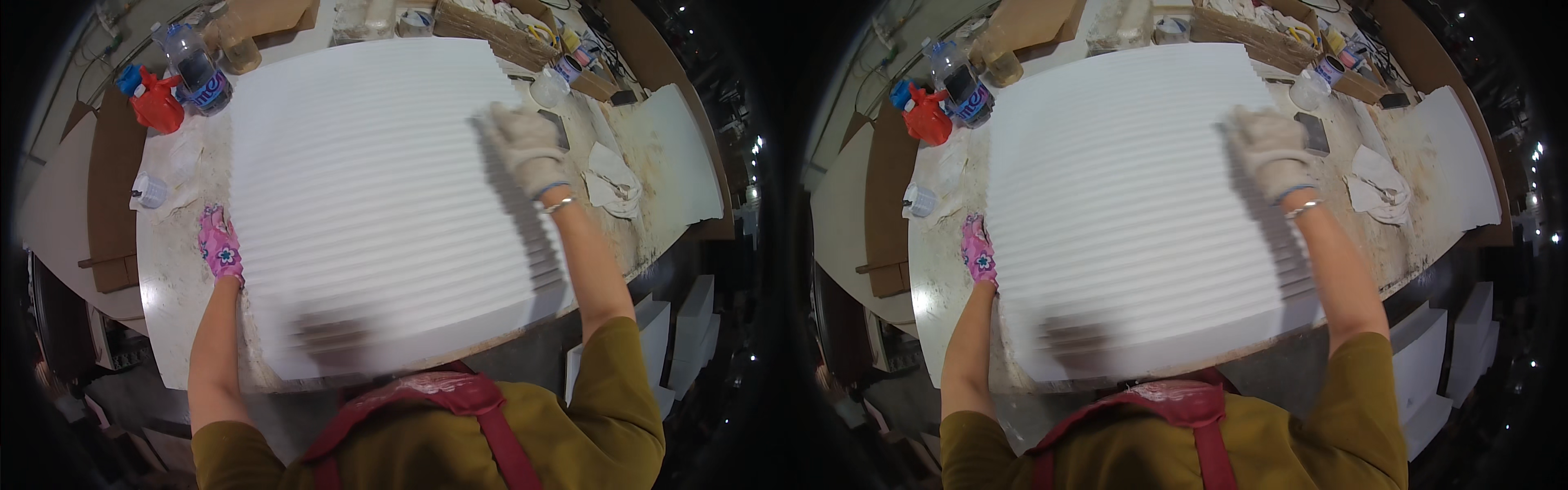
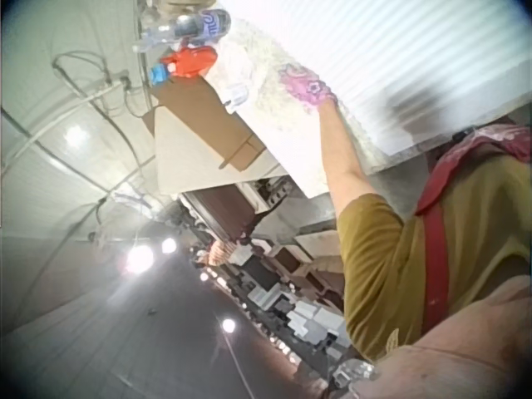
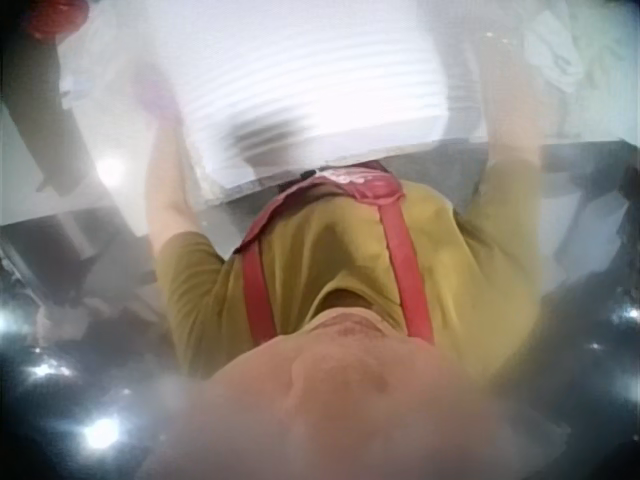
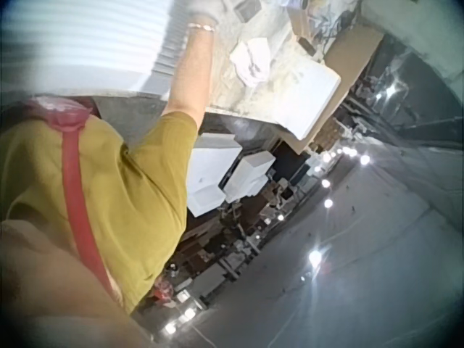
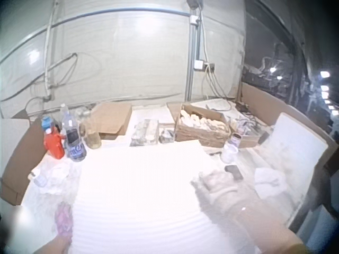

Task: The person wipes the surface of a large white corrugated foam panel with a cloth, then separates the panel into two halves and wipes each half individually. The person stacks the cleaned halves and continues wiping the surfaces.

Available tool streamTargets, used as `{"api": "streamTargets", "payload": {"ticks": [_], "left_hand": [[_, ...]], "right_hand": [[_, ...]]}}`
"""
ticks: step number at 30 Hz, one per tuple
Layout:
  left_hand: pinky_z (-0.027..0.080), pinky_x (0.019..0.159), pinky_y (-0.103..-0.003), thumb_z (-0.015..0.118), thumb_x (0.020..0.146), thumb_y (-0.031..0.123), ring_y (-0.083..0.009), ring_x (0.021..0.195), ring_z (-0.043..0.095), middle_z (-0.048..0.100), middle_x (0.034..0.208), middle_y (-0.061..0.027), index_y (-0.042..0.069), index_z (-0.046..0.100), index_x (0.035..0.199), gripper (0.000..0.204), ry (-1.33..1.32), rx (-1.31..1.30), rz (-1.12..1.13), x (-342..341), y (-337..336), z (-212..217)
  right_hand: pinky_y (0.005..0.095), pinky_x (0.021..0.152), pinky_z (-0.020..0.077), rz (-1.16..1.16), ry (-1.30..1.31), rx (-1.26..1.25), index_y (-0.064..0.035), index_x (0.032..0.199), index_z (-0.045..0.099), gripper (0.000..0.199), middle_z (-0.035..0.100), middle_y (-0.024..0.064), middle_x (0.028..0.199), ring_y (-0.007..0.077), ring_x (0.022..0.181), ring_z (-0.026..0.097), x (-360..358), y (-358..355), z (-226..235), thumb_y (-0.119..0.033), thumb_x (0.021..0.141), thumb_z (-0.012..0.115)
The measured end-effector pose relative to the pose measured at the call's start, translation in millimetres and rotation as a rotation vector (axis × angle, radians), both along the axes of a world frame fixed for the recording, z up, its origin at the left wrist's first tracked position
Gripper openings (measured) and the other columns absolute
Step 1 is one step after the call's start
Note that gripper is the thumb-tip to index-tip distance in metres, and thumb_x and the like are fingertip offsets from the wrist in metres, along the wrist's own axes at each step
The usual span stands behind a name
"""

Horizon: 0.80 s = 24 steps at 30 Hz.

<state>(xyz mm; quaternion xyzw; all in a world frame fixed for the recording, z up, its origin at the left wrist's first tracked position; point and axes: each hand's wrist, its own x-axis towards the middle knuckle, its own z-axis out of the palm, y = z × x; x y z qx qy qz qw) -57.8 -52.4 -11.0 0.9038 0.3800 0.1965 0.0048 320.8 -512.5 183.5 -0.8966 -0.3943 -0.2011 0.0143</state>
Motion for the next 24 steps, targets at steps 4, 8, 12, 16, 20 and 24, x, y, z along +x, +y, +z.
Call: {"api": "streamTargets", "payload": {"ticks": [4,8,12,16,20,24], "left_hand": [[0.038,0.115,-0.046,0.062,0.098,0.017,-0.0334,0.141,0.046,0.055,0.149,-0.0121,0.012,0.060,0.139,0.041,-0.013,0.025,-0.011,1,-1,4],[0.038,0.115,-0.047,0.063,0.098,0.022,-0.0335,0.141,0.047,0.054,0.149,-0.0125,0.013,0.061,0.138,0.041,-0.011,0.023,0.000,0,-2,1],[0.037,0.114,-0.048,0.063,0.098,0.026,-0.0333,0.141,0.047,0.054,0.149,-0.0129,0.013,0.062,0.138,0.042,0.000,0.059,0.000,3,1,-2],[0.037,0.115,-0.048,0.062,0.098,0.026,-0.0328,0.142,0.045,0.054,0.149,-0.0135,0.011,0.062,0.137,0.042,-0.027,-0.018,-0.006,7,-1,4],[0.034,0.116,-0.050,0.061,0.098,0.027,-0.0328,0.144,0.043,0.054,0.150,-0.0145,0.011,0.062,0.137,0.043,-0.003,-0.058,0.030,9,-17,18],[0.031,0.118,-0.051,0.060,0.099,0.029,-0.0335,0.146,0.041,0.052,0.151,-0.0151,0.011,0.061,0.138,0.044,-0.037,-0.061,0.040,14,-33,31]], "right_hand": [[0.0450,0.067,0.0505,0.249,0.109,-0.108,-0.0216,0.112,0.071,0.024,0.067,0.0086,0.082,0.0301,0.074,0.064,-47,42,0,-0.038,0.103,0.055],[0.0460,0.071,0.0549,-0.243,0.014,-0.216,-0.0215,0.107,0.070,0.027,0.071,0.0105,0.087,0.0318,0.083,0.071,-12,-12,19,-0.041,0.103,0.053],[0.0467,0.074,0.0553,-0.157,0.005,-0.229,-0.0191,0.108,0.068,0.030,0.070,0.0135,0.092,0.0330,0.085,0.070,-8,-20,10,-0.044,0.103,0.052],[0.0469,0.079,0.0551,-0.077,0.101,-0.229,-0.0180,0.121,0.065,0.034,0.069,0.0156,0.098,0.0342,0.088,0.069,-12,-12,-18,-0.044,0.100,0.057],[0.0461,0.084,0.0536,-0.330,0.056,-0.046,-0.0162,0.138,0.061,0.048,0.067,0.0172,0.102,0.0331,0.093,0.067,9,-34,-8,-0.046,0.100,0.058],[0.0451,0.077,0.0532,-0.068,0.073,0.005,-0.0130,0.129,0.065,0.039,0.067,0.0160,0.093,0.0325,0.085,0.066,-33,14,-3,-0.041,0.102,0.055]]}}
